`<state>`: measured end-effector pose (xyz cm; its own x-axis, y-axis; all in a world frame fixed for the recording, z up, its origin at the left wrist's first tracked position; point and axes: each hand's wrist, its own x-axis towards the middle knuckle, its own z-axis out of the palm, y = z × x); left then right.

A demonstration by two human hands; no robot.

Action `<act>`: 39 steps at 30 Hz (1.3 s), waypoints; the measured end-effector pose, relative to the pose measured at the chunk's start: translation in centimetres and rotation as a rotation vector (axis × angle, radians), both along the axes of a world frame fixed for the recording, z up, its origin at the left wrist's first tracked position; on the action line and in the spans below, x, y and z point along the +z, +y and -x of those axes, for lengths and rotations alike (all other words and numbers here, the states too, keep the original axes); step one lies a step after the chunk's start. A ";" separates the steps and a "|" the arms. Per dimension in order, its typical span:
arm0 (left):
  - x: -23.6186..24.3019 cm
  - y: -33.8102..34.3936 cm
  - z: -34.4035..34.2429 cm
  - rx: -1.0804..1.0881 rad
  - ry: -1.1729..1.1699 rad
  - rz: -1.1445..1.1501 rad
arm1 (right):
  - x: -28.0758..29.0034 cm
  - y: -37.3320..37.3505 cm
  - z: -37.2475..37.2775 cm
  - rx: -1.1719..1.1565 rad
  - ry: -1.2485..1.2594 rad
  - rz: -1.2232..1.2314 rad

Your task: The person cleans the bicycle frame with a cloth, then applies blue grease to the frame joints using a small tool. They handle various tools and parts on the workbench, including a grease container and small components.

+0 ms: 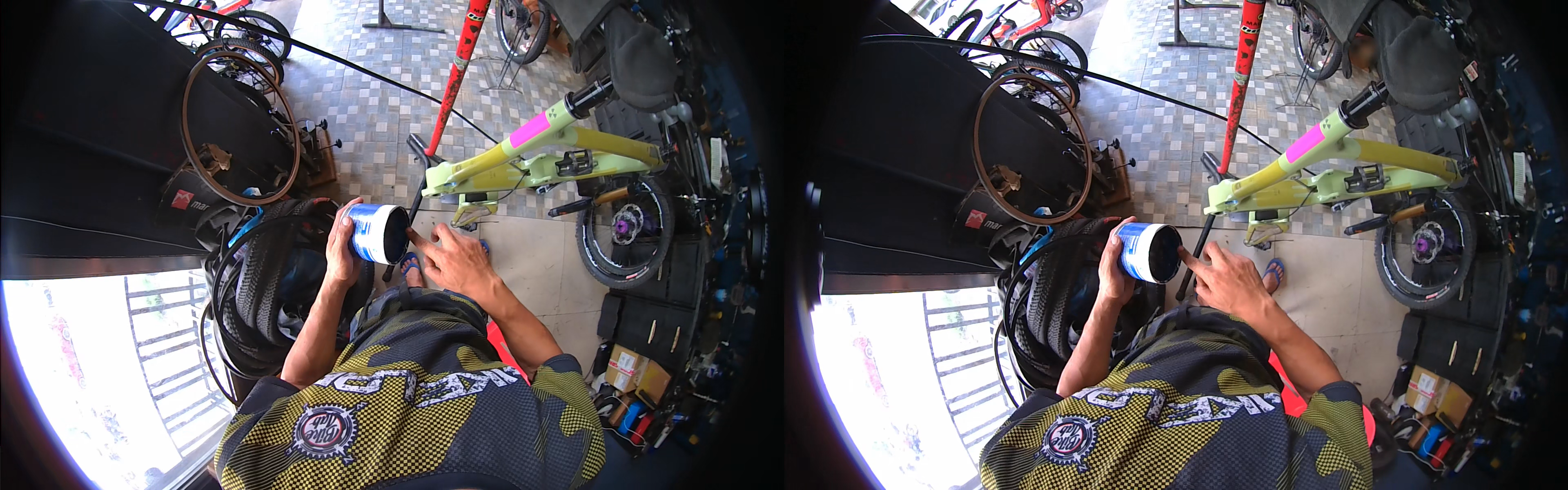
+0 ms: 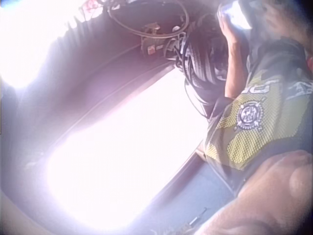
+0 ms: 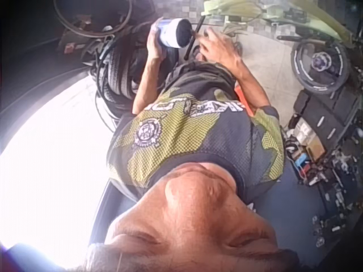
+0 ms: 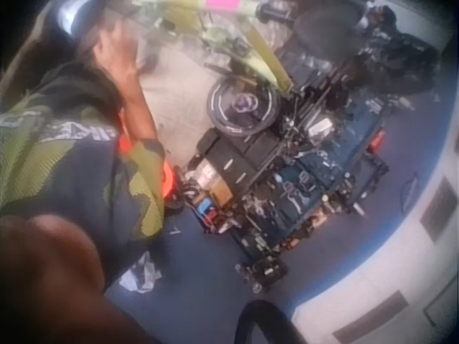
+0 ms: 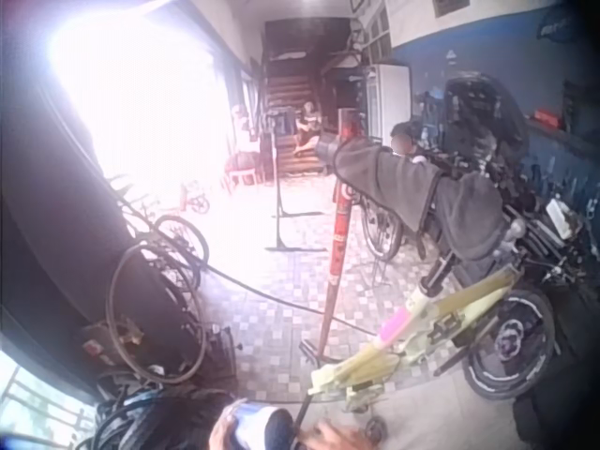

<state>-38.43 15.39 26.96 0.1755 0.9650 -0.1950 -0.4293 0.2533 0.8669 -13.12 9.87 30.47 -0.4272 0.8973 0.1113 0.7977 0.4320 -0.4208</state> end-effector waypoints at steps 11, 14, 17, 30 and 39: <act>-1.1 0.8 0.4 0.064 -0.065 0.027 | -0.2 -0.2 1.0 -0.029 0.285 0.212; -0.7 1.2 0.5 0.079 -0.100 0.067 | -1.7 0.4 0.8 -0.043 0.853 0.689; -0.2 1.4 1.1 0.118 -0.148 0.128 | -1.3 1.3 0.7 -0.043 1.512 1.169; -4.8 -0.1 4.0 0.444 -0.269 0.255 | 5.0 25.0 5.1 0.272 0.840 0.883; -6.2 -1.5 2.6 0.756 -0.303 0.412 | -8.5 40.8 8.2 0.697 -0.019 0.605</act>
<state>-41.03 13.85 20.72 -0.3753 0.7081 -0.5981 -0.8014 0.0764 0.5933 -21.32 50.66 21.97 -0.8899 0.3393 -0.3048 0.4483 0.5282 -0.7211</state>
